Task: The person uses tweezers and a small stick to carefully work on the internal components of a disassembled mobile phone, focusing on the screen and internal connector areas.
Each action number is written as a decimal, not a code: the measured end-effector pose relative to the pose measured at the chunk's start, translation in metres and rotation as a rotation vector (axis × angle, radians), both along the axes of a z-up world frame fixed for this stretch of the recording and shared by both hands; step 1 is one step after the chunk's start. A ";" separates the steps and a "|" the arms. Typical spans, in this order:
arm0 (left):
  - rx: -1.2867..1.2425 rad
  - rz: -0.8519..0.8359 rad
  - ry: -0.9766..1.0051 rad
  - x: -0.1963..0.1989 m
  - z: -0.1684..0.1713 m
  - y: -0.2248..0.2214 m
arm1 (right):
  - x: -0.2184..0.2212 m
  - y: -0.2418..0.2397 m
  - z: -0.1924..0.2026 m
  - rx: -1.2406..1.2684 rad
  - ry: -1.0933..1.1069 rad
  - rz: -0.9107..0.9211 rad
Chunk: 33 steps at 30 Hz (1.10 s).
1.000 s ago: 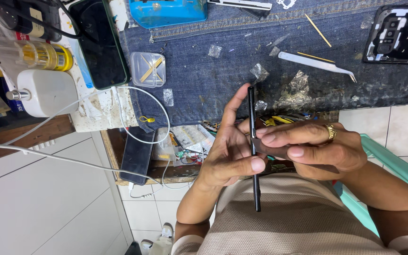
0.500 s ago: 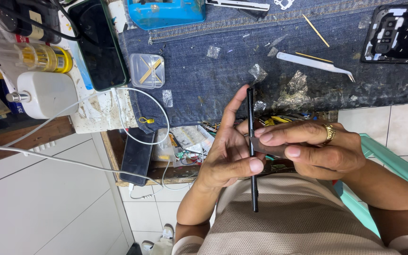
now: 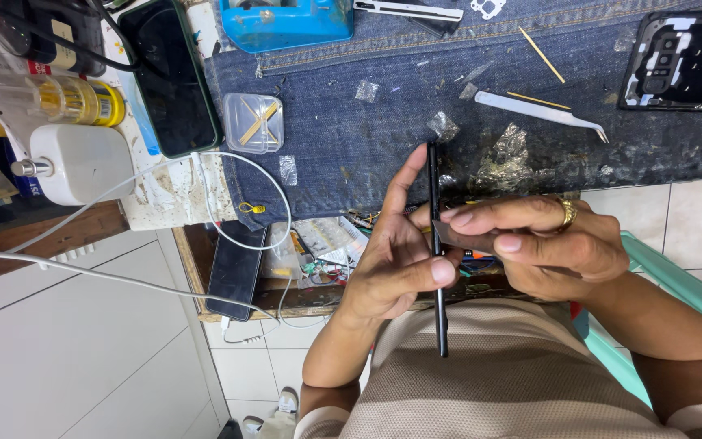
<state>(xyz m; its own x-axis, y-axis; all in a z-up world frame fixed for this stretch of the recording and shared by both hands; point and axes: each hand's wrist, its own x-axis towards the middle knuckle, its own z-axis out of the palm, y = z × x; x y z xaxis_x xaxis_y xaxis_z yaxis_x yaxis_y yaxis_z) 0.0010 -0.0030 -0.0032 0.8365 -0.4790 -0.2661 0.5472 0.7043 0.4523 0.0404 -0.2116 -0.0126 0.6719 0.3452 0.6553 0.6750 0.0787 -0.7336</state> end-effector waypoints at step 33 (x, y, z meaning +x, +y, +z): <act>1.243 0.123 -0.580 0.064 0.040 -0.006 | 0.024 -0.018 0.000 -0.017 0.805 -0.309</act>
<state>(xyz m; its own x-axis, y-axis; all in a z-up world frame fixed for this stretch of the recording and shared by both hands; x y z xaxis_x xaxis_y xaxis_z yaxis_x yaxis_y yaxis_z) 0.0652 -0.0092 0.0370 0.9930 -0.0999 -0.0625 0.0301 -0.2978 0.9541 0.0642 -0.2297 -0.0125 0.9950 0.0762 -0.0648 -0.0620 -0.0380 -0.9974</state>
